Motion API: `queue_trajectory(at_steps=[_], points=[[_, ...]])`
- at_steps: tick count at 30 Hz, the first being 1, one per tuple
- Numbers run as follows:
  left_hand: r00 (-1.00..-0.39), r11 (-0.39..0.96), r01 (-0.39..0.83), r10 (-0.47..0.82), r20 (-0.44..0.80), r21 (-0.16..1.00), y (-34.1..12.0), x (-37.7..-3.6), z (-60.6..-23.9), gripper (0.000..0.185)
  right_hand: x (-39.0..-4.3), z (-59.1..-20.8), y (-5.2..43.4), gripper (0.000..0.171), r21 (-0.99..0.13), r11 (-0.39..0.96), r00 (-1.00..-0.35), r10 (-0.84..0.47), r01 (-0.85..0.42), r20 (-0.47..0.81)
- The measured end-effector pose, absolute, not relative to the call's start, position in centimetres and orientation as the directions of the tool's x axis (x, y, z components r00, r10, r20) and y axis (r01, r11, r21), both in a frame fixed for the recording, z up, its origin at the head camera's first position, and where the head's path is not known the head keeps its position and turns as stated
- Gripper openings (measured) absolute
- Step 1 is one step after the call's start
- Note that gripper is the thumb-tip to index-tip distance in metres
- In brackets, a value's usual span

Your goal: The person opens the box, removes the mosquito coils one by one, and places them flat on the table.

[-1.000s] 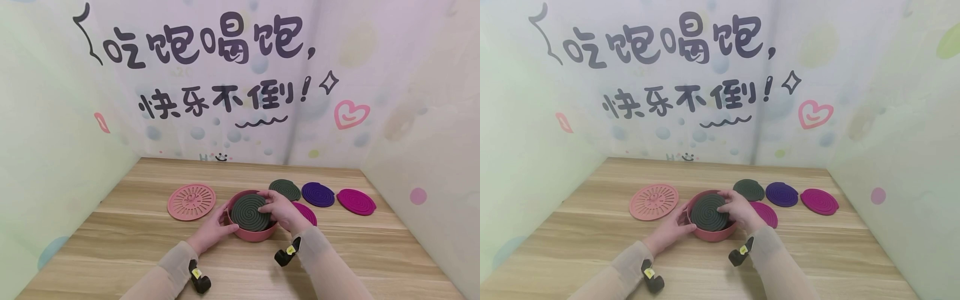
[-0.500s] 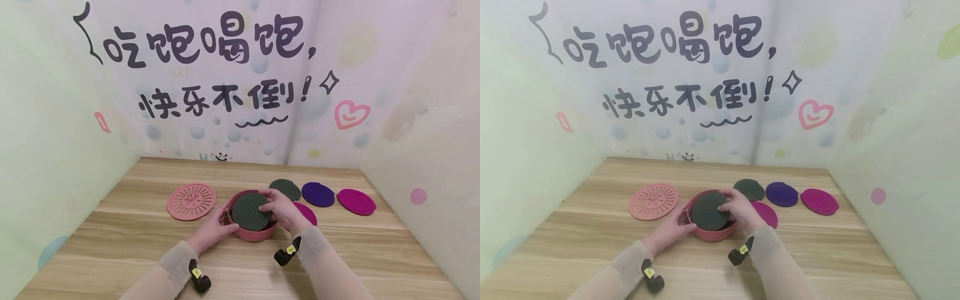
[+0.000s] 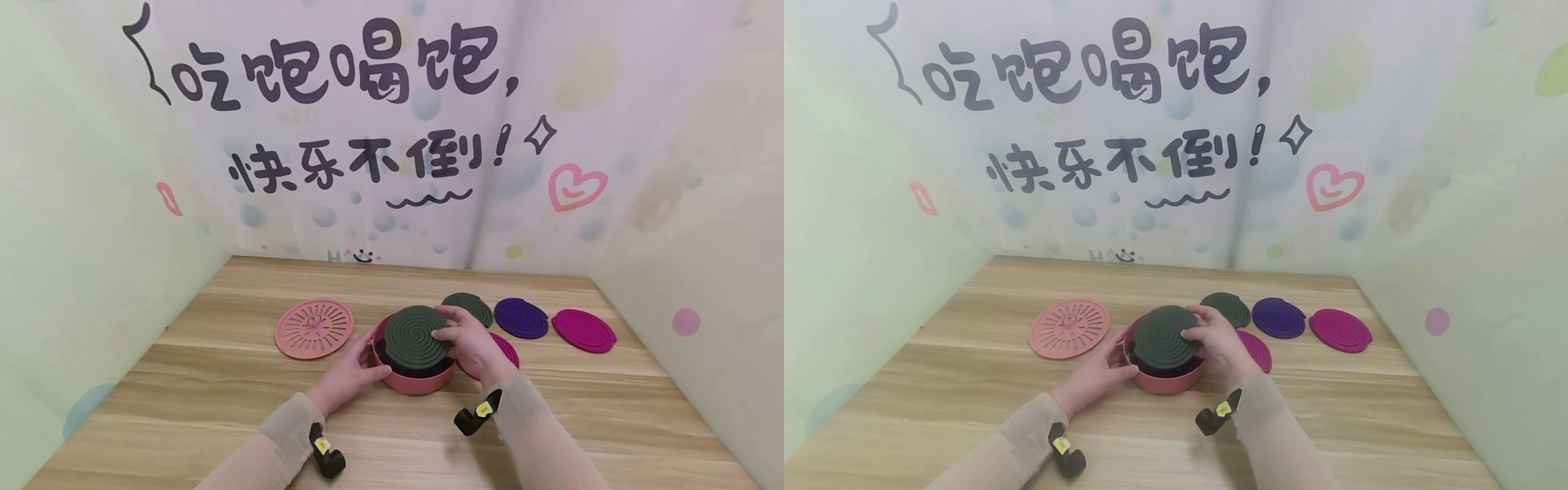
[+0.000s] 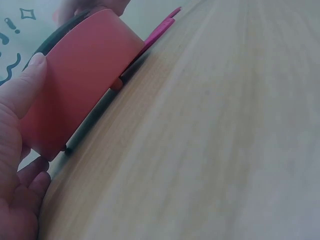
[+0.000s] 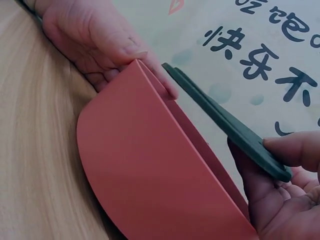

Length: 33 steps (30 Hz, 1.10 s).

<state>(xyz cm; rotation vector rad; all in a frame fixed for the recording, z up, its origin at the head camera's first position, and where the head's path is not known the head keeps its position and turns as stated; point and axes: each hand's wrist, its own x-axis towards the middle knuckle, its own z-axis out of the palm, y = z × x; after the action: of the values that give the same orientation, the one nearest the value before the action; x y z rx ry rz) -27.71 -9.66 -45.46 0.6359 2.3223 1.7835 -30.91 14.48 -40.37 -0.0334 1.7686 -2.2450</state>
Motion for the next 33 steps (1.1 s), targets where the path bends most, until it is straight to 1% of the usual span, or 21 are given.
queue_trajectory(at_steps=[5, 8, 13, 16, 21, 33], points=[[-0.899, 0.2, 0.256, 0.409, 0.157, 0.946, -9.7, -28.3, -46.6, 0.079, -30.9, -40.1, 15.8, 0.061, -0.946, -0.257, -0.959, -0.25, 0.199, -0.134], [-0.897, 0.194, 0.261, 0.41, 0.164, 0.946, -9.7, -28.3, -46.7, 0.078, -30.9, -40.1, 16.9, 0.06, -0.942, -0.281, -0.963, -0.243, 0.185, -0.117], [-0.908, 0.228, 0.247, 0.395, 0.142, 0.942, -9.7, -28.2, -46.7, 0.078, -30.8, -40.2, 19.2, 0.06, -0.936, -0.313, -0.969, -0.233, 0.158, -0.086], [-0.908, 0.227, 0.246, 0.394, 0.142, 0.942, -9.7, -28.2, -46.6, 0.077, -30.7, -40.2, 20.7, 0.06, -0.935, -0.325, -0.975, -0.207, 0.144, -0.078], [-0.904, 0.217, 0.259, 0.398, 0.157, 0.941, -9.7, -28.1, -46.5, 0.077, -30.4, -40.4, 23.2, 0.059, -0.936, -0.326, -0.983, -0.165, 0.133, -0.083], [-0.901, 0.225, 0.276, 0.4, 0.17, 0.935, -9.7, -28.2, -46.7, 0.078, -29.4, -41.1, 27.9, 0.054, -0.919, -0.364, -0.986, -0.118, 0.15, -0.114]])
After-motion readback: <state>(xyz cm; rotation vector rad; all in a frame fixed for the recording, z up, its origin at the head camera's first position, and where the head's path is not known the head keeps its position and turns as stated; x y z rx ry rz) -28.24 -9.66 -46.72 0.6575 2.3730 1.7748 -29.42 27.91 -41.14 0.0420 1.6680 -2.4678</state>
